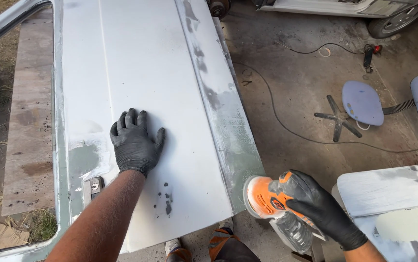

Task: The person uses an electric orbital sander to smooth the surface of a white car door. They hold the door steady with their left hand while operating the sander with their right hand, moving it across the panel to remove paint and filler.

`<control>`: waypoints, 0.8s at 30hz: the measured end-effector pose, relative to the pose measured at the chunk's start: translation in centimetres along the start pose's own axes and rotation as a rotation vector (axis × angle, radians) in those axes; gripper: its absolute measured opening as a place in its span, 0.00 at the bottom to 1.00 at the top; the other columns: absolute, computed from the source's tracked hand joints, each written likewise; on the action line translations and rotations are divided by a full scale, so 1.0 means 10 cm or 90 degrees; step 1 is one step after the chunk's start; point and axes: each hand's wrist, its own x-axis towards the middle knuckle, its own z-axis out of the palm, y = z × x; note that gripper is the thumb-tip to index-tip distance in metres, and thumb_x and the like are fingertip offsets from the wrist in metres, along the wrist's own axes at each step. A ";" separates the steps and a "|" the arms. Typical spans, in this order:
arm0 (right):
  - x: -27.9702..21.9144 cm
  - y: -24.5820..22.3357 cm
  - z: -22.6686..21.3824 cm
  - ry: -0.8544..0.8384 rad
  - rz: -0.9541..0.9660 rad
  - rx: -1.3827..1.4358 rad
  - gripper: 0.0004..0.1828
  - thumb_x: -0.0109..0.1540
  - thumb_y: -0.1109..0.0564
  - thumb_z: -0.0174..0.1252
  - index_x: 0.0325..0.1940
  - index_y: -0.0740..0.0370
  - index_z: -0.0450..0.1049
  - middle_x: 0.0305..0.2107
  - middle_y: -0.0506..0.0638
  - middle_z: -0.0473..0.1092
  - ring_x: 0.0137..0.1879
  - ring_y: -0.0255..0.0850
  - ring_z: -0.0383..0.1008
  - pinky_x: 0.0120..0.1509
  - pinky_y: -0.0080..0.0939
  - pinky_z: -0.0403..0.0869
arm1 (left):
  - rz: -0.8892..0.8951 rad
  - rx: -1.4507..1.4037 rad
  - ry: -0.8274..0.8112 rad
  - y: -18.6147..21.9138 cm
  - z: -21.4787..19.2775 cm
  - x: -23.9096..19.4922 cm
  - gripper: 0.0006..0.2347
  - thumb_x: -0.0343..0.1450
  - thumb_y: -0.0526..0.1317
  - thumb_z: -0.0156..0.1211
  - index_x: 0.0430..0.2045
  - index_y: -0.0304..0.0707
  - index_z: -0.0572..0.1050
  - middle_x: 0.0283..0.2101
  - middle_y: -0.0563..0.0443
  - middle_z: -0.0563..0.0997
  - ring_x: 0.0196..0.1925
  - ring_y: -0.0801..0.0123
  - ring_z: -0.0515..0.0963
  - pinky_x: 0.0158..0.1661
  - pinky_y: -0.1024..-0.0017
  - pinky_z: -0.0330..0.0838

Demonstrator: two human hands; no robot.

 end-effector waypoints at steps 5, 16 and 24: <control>-0.08 -0.20 0.17 0.075 -0.013 -0.461 0.54 0.51 0.39 0.77 0.80 0.23 0.62 0.65 0.35 0.74 0.65 0.40 0.81 0.65 0.44 0.79 | 0.005 0.014 -0.003 0.00 0.01 -0.01 0.31 0.73 0.65 0.48 0.65 0.45 0.73 0.73 0.39 0.71 0.74 0.46 0.67 0.67 0.46 0.58; 0.00 -0.64 0.44 0.102 0.065 -0.482 0.54 0.49 0.40 0.77 0.79 0.19 0.64 0.60 0.40 0.79 0.61 0.42 0.84 0.67 0.42 0.78 | 0.005 0.009 -0.023 0.02 -0.04 0.00 0.31 0.73 0.65 0.48 0.64 0.43 0.73 0.72 0.39 0.72 0.75 0.46 0.66 0.68 0.46 0.57; 0.14 -1.00 0.42 0.093 0.117 -0.414 0.53 0.53 0.44 0.74 0.82 0.23 0.62 0.63 0.47 0.77 0.61 0.45 0.83 0.65 0.43 0.77 | 0.010 0.028 -0.013 -0.01 0.02 0.02 0.32 0.73 0.65 0.47 0.66 0.44 0.73 0.73 0.40 0.72 0.75 0.47 0.66 0.68 0.48 0.56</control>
